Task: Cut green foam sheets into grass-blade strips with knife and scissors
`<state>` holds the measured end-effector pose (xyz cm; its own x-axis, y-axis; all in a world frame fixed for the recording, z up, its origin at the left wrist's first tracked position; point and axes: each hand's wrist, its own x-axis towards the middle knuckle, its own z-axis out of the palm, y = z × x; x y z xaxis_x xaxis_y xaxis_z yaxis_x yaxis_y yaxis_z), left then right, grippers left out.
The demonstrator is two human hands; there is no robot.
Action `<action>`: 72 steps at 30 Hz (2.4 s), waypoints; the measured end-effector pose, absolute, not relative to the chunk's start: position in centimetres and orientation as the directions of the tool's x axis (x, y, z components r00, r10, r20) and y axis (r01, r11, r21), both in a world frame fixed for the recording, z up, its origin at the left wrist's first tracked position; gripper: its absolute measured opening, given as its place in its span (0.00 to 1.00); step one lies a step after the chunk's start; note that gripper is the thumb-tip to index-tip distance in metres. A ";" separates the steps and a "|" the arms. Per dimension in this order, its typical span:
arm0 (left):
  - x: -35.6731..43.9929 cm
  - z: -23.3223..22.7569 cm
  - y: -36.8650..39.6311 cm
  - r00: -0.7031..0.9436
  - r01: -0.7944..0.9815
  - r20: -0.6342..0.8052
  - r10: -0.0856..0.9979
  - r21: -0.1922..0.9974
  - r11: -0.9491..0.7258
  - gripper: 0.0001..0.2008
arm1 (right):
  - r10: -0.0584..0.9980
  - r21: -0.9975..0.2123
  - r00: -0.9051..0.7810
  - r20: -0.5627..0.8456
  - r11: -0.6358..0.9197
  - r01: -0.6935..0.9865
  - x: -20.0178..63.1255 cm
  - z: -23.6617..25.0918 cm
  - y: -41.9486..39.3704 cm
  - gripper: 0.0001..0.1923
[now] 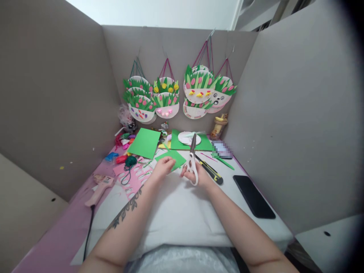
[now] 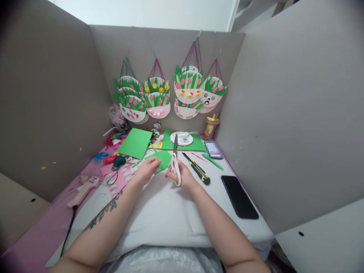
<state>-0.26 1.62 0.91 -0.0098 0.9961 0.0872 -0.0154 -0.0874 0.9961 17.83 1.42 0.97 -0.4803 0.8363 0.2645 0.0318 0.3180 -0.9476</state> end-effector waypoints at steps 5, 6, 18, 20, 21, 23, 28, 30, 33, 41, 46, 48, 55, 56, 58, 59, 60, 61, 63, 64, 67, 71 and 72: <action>-2.3 2.0 2.7 -0.294 -0.205 0.138 0.946 0.957 -0.204 0.14 | 0.863 -0.974 -0.498 0.092 0.181 0.134 17.8 -0.1 1.7 0.14; -2.5 2.1 2.8 -0.322 -0.219 0.136 0.937 0.952 -0.213 0.14 | 0.858 -0.976 -0.510 0.053 0.152 0.154 17.8 -0.2 1.7 0.14; -1.9 1.5 2.7 -0.359 -0.305 0.110 0.927 0.925 -0.228 0.15 | 0.719 -0.956 -0.683 -0.130 0.091 0.278 18.0 0.3 1.5 0.11; -1.7 1.4 2.7 -0.372 -0.287 0.094 0.923 0.934 -0.211 0.15 | 0.718 -0.959 -0.684 -0.129 0.085 0.269 17.9 0.1 1.5 0.12; -1.7 1.3 2.7 -0.377 -0.276 0.094 0.922 0.938 -0.208 0.15 | 0.720 -0.961 -0.681 -0.132 0.077 0.267 17.8 0.0 1.5 0.12; -1.7 1.2 2.8 -0.383 -0.254 0.103 0.918 0.944 -0.212 0.14 | 0.723 -0.961 -0.676 -0.145 0.060 0.271 17.9 -0.1 1.6 0.12; -1.8 1.1 2.9 -0.396 -0.210 0.133 0.909 0.950 -0.231 0.10 | 0.728 -0.957 -0.664 -0.170 0.040 0.289 17.9 -0.2 1.7 0.11; -1.8 1.2 2.8 -0.398 -0.194 0.145 0.906 0.952 -0.237 0.10 | 0.729 -0.959 -0.662 -0.174 0.028 0.283 17.8 -0.2 1.6 0.11; -1.8 1.2 2.6 -0.399 -0.168 0.153 0.904 0.957 -0.236 0.10 | 0.733 -0.961 -0.653 -0.191 -0.003 0.278 17.7 -0.3 1.6 0.11; -1.6 1.5 2.4 -0.404 -0.154 0.145 0.903 0.962 -0.224 0.10 | 0.738 -0.960 -0.642 -0.206 -0.025 0.279 17.8 -0.7 1.9 0.10; -1.4 1.9 2.1 -0.401 -0.169 0.126 0.907 0.963 -0.209 0.10 | 0.744 -0.957 -0.635 -0.209 -0.022 0.289 17.8 -0.4 1.7 0.10; -1.4 1.9 2.0 -0.400 -0.170 0.122 0.908 0.964 -0.205 0.11 | 0.746 -0.955 -0.634 -0.201 -0.006 0.295 17.8 -0.2 1.6 0.10; -1.6 1.7 2.2 -0.378 -0.164 0.131 0.917 0.965 -0.205 0.12 | 0.765 -0.947 -0.617 -0.184 0.030 0.320 17.9 0.2 1.5 0.07; -1.7 1.7 2.3 -0.372 -0.160 0.134 0.919 0.965 -0.205 0.12 | 0.766 -0.946 -0.615 -0.187 0.030 0.324 17.9 0.3 1.5 0.07; -1.9 1.5 2.4 -0.355 -0.147 0.144 0.924 0.967 -0.207 0.12 | 0.766 -0.943 -0.611 -0.200 0.019 0.332 18.0 0.5 1.4 0.07; -2.0 1.4 2.4 -0.344 -0.137 0.151 0.927 0.968 -0.208 0.13 | 0.765 -0.942 -0.610 -0.207 0.012 0.335 18.0 0.5 1.4 0.07; -2.1 1.3 2.5 -0.334 -0.126 0.158 0.929 0.970 -0.210 0.13 | 0.763 -0.942 -0.611 -0.210 0.009 0.336 18.1 0.6 1.4 0.07; -2.2 1.3 2.6 -0.325 -0.116 0.163 0.931 0.971 -0.211 0.13 | 0.761 -0.941 -0.614 -0.211 0.012 0.338 18.1 0.5 1.5 0.07; -2.3 1.1 2.7 -0.313 -0.101 0.169 0.935 0.972 -0.210 0.13 | 0.756 -0.939 -0.621 -0.207 0.025 0.344 18.3 0.4 1.6 0.07; -2.4 1.1 2.8 -0.309 -0.097 0.172 0.935 0.973 -0.211 0.13 | 0.754 -0.937 -0.623 -0.208 0.029 0.348 18.4 0.3 1.7 0.08; -2.4 1.0 2.9 -0.295 -0.094 0.181 0.938 0.972 -0.217 0.13 | 0.750 -0.929 -0.621 -0.228 0.022 0.368 18.6 0.0 2.0 0.07; -2.5 1.0 2.9 -0.279 -0.099 0.182 0.943 0.971 -0.217 0.13 | 0.744 -0.918 -0.628 -0.229 0.049 0.393 18.9 -0.2 2.2 0.06; -2.5 1.0 2.9 -0.278 -0.101 0.180 0.944 0.971 -0.215 0.13 | 0.743 -0.917 -0.630 -0.226 0.056 0.395 18.9 -0.2 2.2 0.06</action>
<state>-2.54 2.92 0.98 -0.2780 0.9436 0.1799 -0.1013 -0.2150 0.9714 18.91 2.25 -0.23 -0.6299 0.7431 -0.2259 0.3949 0.0560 -0.9170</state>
